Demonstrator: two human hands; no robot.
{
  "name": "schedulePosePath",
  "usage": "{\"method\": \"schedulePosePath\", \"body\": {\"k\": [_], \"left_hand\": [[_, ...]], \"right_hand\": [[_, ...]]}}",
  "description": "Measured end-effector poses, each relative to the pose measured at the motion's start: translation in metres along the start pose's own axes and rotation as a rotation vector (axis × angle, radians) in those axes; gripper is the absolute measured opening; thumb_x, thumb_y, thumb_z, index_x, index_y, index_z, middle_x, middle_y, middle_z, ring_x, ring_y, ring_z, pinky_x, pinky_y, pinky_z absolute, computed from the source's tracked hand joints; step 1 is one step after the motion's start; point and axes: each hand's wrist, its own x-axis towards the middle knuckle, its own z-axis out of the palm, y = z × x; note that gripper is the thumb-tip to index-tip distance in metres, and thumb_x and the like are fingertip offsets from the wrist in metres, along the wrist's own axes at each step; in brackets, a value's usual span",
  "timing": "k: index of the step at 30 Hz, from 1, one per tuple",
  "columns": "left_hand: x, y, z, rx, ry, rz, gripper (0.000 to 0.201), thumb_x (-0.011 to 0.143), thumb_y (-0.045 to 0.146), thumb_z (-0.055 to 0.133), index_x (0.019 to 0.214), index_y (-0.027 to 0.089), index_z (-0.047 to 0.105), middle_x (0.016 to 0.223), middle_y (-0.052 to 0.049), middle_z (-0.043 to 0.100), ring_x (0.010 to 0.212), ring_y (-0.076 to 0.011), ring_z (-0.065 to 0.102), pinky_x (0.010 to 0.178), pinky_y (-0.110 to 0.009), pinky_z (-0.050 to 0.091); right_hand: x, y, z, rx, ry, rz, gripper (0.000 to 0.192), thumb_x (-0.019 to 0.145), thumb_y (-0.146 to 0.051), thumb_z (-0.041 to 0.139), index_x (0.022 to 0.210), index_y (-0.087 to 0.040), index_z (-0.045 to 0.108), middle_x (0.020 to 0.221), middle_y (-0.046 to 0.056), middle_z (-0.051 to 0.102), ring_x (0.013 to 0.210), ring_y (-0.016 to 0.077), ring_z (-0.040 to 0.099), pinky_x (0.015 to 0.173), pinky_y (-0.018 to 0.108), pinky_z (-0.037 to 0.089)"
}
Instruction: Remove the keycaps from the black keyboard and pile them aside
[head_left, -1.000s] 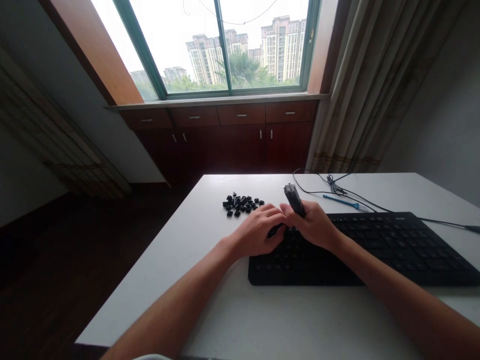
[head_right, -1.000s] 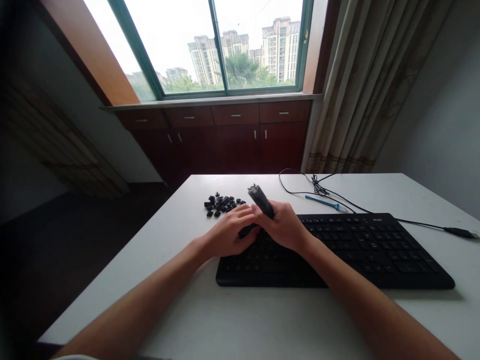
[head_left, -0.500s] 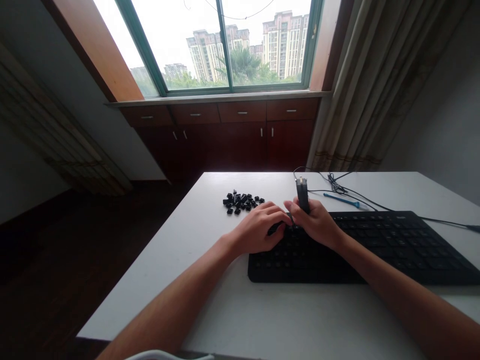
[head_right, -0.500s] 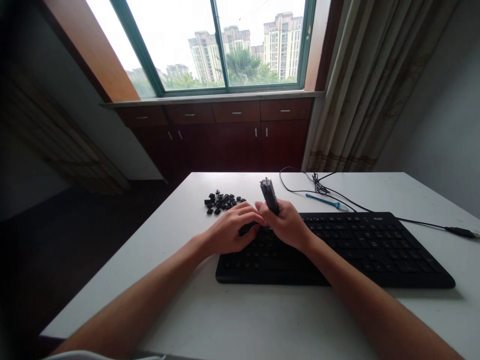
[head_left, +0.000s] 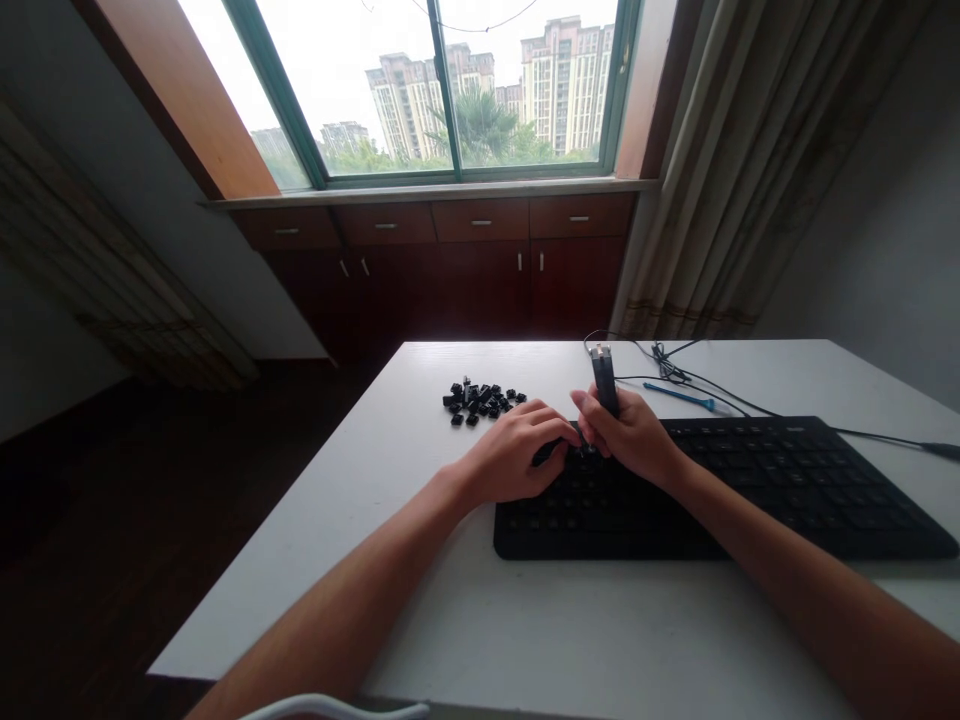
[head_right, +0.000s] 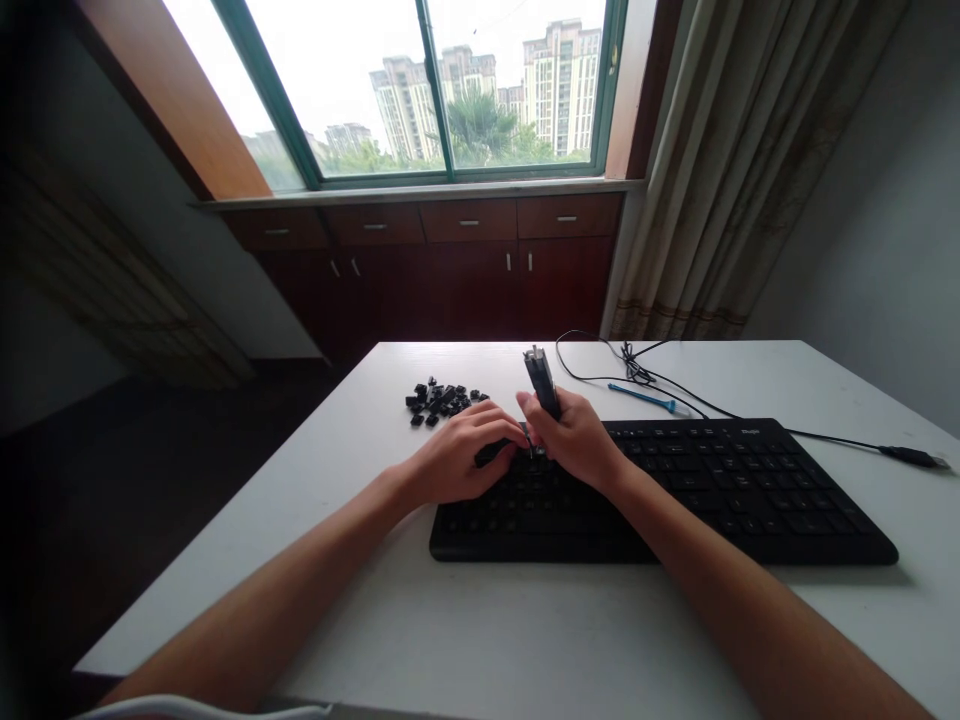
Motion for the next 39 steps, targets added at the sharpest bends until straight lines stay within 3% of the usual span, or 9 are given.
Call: {"method": "schedulePosePath", "body": {"k": [7,13,17,24,32,39], "left_hand": [[-0.0014,-0.0014,0.0009,-0.02,0.014,-0.007,0.025,0.089,0.012,0.052,0.108,0.02,0.066,0.101,-0.006,0.072,0.095,-0.0225,0.061,0.088,-0.039,0.053],[-0.0016,-0.0018,0.001,-0.015,-0.001,-0.016,0.024,0.089,0.012,0.052,0.107,0.02,0.066,0.101,-0.006,0.072,0.094,-0.0222,0.062,0.089,-0.039,0.052],[-0.0017,-0.0021,0.0016,-0.016,0.01,-0.015,0.024,0.089,0.011,0.052,0.107,0.02,0.066,0.101,-0.006,0.072,0.094,-0.0221,0.062,0.088,-0.039,0.052],[-0.0005,-0.0008,0.0001,-0.03,-0.001,-0.005,0.023,0.09,0.011,0.052,0.106,0.02,0.066,0.102,-0.006,0.072,0.096,-0.0222,0.062,0.089,-0.039,0.052],[-0.001,-0.0012,0.0004,-0.027,-0.004,0.002,0.024,0.09,0.012,0.051,0.106,0.02,0.066,0.104,-0.006,0.072,0.097,-0.0226,0.062,0.09,-0.04,0.052],[-0.0012,-0.0022,0.0011,0.002,0.004,0.0,0.024,0.09,0.011,0.052,0.108,0.02,0.065,0.105,-0.005,0.071,0.095,-0.022,0.06,0.089,-0.039,0.051]], "right_hand": [[-0.0055,-0.0004,-0.0009,-0.2,0.039,-0.109,0.041,0.097,-0.049,0.055,0.068,-0.02,0.053,0.053,-0.004,0.053,0.049,0.0124,0.048,0.055,0.027,0.041],[0.0011,0.0029,0.0002,-0.016,0.024,-0.006,0.043,0.098,-0.052,0.053,0.067,-0.02,0.05,0.055,-0.003,0.055,0.044,0.0108,0.047,0.049,0.026,0.042],[0.0033,0.0065,-0.0008,-0.008,0.029,-0.002,0.043,0.097,-0.053,0.053,0.069,-0.021,0.05,0.057,-0.003,0.056,0.044,0.0112,0.049,0.049,0.026,0.043],[-0.0004,0.0062,-0.0034,-0.252,0.107,-0.081,0.028,0.097,-0.046,0.056,0.082,-0.022,0.053,0.061,-0.003,0.062,0.049,0.0145,0.059,0.056,0.027,0.047],[0.0002,0.005,-0.0022,-0.364,0.17,-0.113,0.039,0.098,-0.049,0.051,0.071,-0.021,0.053,0.059,-0.001,0.058,0.056,0.0157,0.055,0.059,0.028,0.042],[-0.0007,0.004,-0.0034,-0.324,0.131,-0.138,0.045,0.101,-0.051,0.047,0.07,-0.02,0.054,0.061,-0.001,0.055,0.058,0.0153,0.052,0.059,0.029,0.039]]}}
